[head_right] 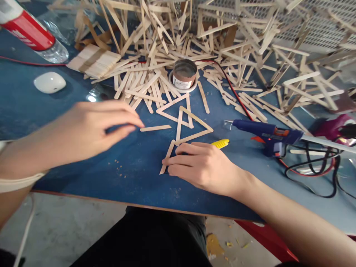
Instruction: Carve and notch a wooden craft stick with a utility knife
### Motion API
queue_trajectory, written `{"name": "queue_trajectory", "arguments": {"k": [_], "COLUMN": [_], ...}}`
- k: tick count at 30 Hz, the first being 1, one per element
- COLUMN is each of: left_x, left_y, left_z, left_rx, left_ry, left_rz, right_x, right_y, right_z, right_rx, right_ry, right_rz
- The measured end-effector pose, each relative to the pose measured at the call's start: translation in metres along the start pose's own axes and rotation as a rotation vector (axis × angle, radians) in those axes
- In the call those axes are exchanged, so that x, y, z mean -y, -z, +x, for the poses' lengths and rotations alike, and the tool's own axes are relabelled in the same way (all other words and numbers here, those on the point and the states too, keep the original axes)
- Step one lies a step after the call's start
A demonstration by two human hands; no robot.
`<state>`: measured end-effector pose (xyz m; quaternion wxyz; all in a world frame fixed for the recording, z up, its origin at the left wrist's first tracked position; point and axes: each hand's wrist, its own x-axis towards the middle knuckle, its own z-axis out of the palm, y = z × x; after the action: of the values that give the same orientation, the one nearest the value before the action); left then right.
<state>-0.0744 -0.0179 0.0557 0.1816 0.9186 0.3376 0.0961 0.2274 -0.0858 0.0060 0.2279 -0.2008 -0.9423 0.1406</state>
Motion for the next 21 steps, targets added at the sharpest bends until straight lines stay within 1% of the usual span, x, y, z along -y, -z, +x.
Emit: {"name": "queue_trajectory", "arguments": {"k": [1,2,3,5,8,10,12,15,19,21], "left_x": [-0.004,-0.008,-0.01,-0.014,-0.015,-0.013,-0.011,-0.008,-0.008,-0.009], "left_y": [-0.011,-0.021,-0.031,-0.046,-0.057,-0.059,-0.06,-0.062,-0.065,-0.065], "left_z": [0.01,0.02,0.029,0.042,0.047,0.045,0.043,0.042,0.046,0.048], "left_rx": [0.02,0.055,0.08,0.137,0.168,0.178,0.199,0.217,0.214,0.24], "left_ry": [-0.129,-0.219,-0.282,-0.349,-0.369,-0.352,-0.353,-0.388,-0.403,-0.394], "left_rz": [-0.065,-0.118,-0.181,-0.323,-0.479,-0.518,-0.522,-0.521,-0.52,-0.514], "right_x": [0.0,0.0,0.001,0.003,0.006,0.008,0.009,0.009,0.009,0.009], "right_y": [0.0,0.0,0.001,0.001,0.001,0.001,0.002,0.002,0.002,0.002], "right_z": [-0.001,-0.001,-0.002,-0.004,-0.005,-0.006,-0.006,-0.008,-0.01,-0.009], "right_rx": [0.003,0.004,0.007,0.004,-0.005,-0.006,0.011,0.036,0.02,0.02], "right_ry": [0.0,-0.001,-0.004,-0.016,-0.042,-0.055,-0.062,-0.074,-0.123,-0.144], "right_rz": [0.007,0.011,0.01,-0.01,-0.049,-0.066,-0.072,-0.053,-0.062,-0.074]}}
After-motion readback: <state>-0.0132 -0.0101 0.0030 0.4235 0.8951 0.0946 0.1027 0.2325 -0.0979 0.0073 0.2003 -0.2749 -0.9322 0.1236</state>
